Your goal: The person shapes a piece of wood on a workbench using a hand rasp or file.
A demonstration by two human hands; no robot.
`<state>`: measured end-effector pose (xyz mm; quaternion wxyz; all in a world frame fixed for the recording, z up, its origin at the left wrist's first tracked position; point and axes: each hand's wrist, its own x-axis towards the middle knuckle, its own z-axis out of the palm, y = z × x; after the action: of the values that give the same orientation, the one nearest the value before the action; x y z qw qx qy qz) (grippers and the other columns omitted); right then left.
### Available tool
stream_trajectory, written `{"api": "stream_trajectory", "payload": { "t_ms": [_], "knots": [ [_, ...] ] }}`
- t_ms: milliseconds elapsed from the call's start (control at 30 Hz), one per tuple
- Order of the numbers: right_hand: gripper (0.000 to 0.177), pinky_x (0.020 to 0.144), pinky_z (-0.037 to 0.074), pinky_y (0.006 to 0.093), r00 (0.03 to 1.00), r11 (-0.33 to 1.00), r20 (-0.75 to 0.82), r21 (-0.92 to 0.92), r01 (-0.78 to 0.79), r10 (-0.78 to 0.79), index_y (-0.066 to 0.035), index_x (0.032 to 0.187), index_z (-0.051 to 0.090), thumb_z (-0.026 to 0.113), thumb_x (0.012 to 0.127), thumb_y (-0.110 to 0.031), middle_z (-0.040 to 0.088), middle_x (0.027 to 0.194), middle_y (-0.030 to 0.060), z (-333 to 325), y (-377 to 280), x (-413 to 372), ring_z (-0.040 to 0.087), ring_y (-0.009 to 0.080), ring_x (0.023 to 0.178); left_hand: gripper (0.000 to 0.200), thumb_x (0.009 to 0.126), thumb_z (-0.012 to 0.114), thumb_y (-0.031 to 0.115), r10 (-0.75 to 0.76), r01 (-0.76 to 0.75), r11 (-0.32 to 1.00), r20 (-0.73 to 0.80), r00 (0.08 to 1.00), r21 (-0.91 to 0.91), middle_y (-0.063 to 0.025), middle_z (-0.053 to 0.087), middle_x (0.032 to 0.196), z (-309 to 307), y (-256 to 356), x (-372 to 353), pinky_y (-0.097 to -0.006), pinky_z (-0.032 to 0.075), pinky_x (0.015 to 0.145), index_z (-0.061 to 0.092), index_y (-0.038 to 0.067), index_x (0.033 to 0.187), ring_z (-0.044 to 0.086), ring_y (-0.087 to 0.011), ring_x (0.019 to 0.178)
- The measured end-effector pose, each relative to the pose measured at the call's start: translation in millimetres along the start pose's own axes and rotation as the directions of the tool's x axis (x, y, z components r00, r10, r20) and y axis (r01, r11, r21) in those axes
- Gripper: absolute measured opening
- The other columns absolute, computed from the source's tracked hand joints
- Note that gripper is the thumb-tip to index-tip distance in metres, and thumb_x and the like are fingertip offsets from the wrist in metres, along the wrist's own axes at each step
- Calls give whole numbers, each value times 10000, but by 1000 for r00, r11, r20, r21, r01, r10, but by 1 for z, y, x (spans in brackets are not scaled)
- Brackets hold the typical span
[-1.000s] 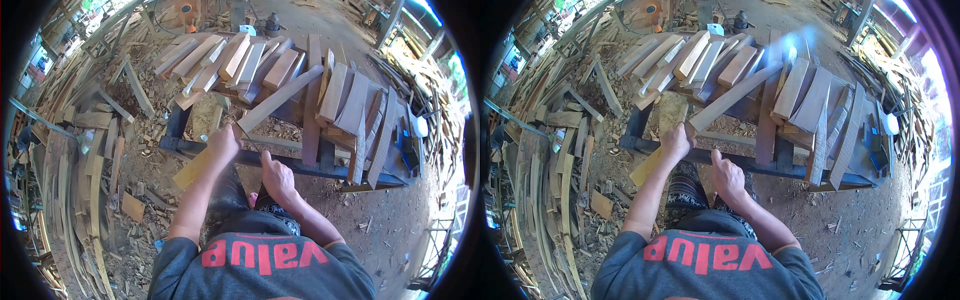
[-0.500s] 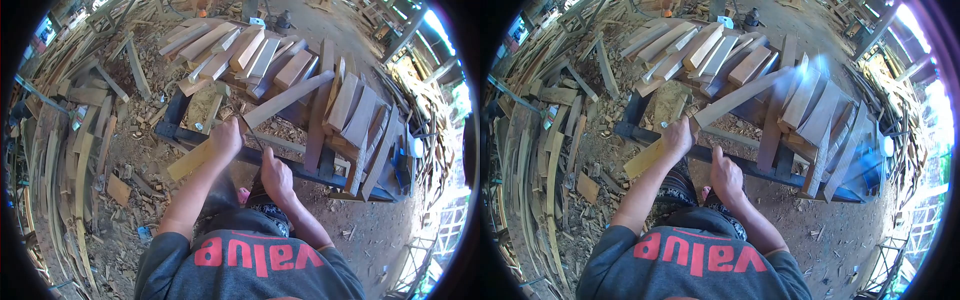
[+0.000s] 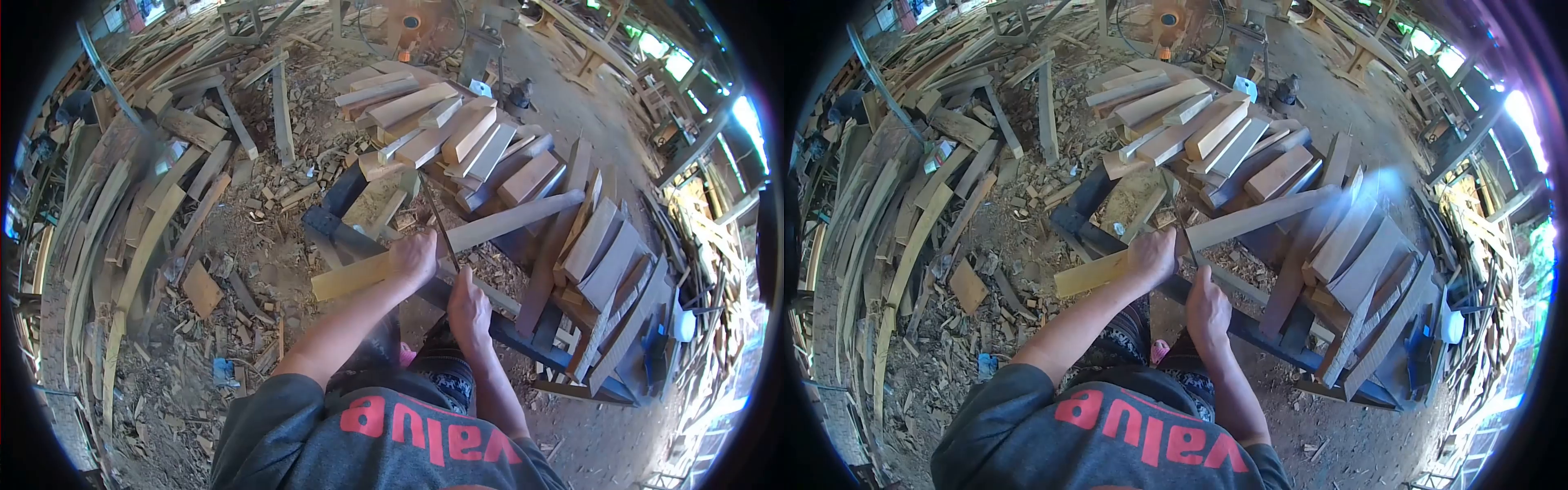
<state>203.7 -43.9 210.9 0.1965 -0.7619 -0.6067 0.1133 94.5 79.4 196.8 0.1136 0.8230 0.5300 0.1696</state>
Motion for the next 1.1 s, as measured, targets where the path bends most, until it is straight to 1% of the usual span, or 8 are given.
{"api": "stream_trajectory", "payload": {
  "t_ms": [200,267,333,500,667,833,1000,1100],
  "knots": [
    [117,600,494,541,989,995,125,-58,-76,83,-37,1001,428,430,928,-128,627,718,251,-23,3,-39,637,435,692,291,714,732,173,-16,15,1000,33,999,17,-171,669,729,7,-3,2,-424,551,647,559,48,912,689,-336,735],
    [142,598,497,544,994,996,80,-50,-71,75,-35,1038,437,426,917,-107,623,705,256,-18,2,-36,637,439,686,288,724,733,185,56,-55,998,-56,997,28,-174,668,741,10,-5,-2,-426,548,650,560,51,912,686,-336,744],
    [130,581,502,531,996,995,48,-63,-73,76,-37,1030,437,432,908,-81,623,689,242,-9,-5,-14,641,426,679,184,838,564,144,71,-69,996,-25,997,60,-147,680,752,14,-8,-1,-399,556,616,592,49,994,697,-298,744],
    [94,556,494,530,1000,1000,-10,-20,-24,24,-45,982,417,439,945,-128,614,671,236,-2,1,-13,635,426,659,210,801,615,126,-11,0,996,123,992,87,-154,685,781,-10,6,1,-394,565,653,586,40,991,702,-296,776],
    [107,585,495,539,979,987,128,-51,-154,160,-44,985,408,443,937,-133,618,684,240,-16,-2,-36,635,442,674,206,781,603,99,53,-55,992,21,998,115,-143,675,724,-1,0,1,-377,560,609,585,23,972,701,-282,705],
    [111,581,499,514,999,999,-19,-15,-31,31,-47,988,412,437,948,-147,616,684,233,6,0,-2,636,429,678,217,765,617,100,44,-41,992,-21,999,121,-134,673,718,-1,1,2,-373,558,595,588,26,967,693,-288,669],
    [142,579,492,526,988,993,103,-36,-115,118,-63,985,412,422,981,-205,613,677,233,-17,4,-46,629,439,666,257,721,702,161,67,-50,987,-107,992,153,-120,678,782,0,1,0,-369,565,649,581,50,918,694,-275,787],
    [124,585,496,523,988,992,85,-39,-124,127,-52,982,407,454,942,-160,619,698,236,-9,-4,-25,631,437,679,277,709,723,180,39,-31,990,-52,998,137,-124,678,826,1,1,3,-363,567,680,577,50,905,686,-275,840]
  ]
}}
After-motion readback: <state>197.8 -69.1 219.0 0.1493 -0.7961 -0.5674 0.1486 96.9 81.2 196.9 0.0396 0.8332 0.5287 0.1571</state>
